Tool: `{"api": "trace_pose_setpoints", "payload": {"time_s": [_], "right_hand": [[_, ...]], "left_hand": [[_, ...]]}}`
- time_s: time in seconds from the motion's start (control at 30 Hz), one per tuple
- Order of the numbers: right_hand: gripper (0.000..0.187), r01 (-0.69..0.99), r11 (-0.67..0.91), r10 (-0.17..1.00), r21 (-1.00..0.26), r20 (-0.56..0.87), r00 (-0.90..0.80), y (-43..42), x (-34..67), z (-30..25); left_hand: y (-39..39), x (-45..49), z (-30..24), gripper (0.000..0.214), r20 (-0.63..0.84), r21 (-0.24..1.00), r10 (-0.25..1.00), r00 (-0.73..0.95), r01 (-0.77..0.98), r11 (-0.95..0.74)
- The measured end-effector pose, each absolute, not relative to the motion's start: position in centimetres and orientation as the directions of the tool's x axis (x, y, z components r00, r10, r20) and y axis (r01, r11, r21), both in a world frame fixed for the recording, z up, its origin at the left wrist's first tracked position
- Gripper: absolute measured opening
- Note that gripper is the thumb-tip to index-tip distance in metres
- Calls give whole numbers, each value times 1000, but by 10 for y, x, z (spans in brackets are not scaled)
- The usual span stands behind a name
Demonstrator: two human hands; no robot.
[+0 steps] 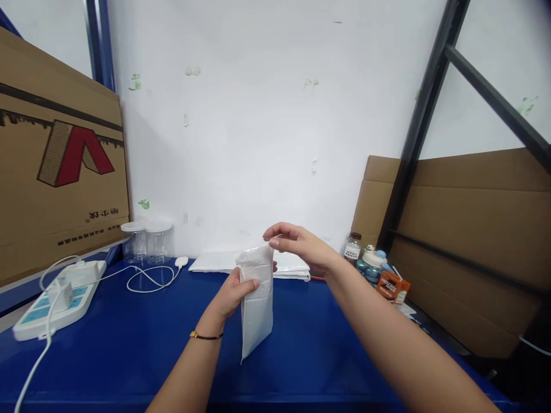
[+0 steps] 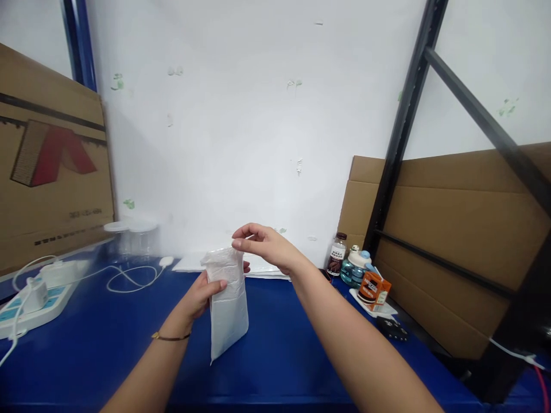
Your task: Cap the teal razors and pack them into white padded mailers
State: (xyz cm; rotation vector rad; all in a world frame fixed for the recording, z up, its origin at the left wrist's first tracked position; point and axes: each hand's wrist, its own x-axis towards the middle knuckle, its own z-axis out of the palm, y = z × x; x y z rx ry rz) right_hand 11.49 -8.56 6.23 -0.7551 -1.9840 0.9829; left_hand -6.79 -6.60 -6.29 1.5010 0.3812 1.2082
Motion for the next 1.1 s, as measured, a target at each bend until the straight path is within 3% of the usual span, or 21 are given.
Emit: {"api": "trace_pose_setpoints", "payload": {"time_s": [0.1,0.17,0.33,0.4,0.47,0.57,0.77,0.93,1.0,1.1], "right_hand": [[38,273,573,728,-773,327,-602,-81,126,58],[31,323,617,714,-717,338,-614,-74,131,52],[16,479,724,689,-496,542,-481,-63,136,48],[13,529,762,622,-374,649,-437,-71,138,46],[12,530,793,571,-300,670,-474,-84,142,37],[12,520,801,586,-297,568,-578,-109,149,1],[11,588,628,775,-509,345,-529,-143,154,-103],[13,599,524,852,-606,362,-378,-145,147,-141],[22,625,547,829,-556,465,-311,-145,144,-144],[14,684,664,688,-304,606,-399,-149,138,-145]], "left_hand": [[-63,-66,-69,50,424,878,798,429,-412,-245],[-60,-64,-67,49,386,897,832,398,-371,-239],[-49,-57,-35,42,519,851,829,209,-215,-479],[-52,-57,-23,35,592,805,790,156,-96,-585],[-62,-59,-22,26,631,764,764,135,66,-642],[-89,-64,-45,13,614,734,766,191,218,-643],[-140,-69,-129,13,299,746,858,417,458,-483],[-149,-66,-151,24,289,707,882,373,538,-459],[-147,-63,-152,24,275,702,908,317,579,-414],[-143,-59,-157,24,220,707,945,240,628,-324]]}}
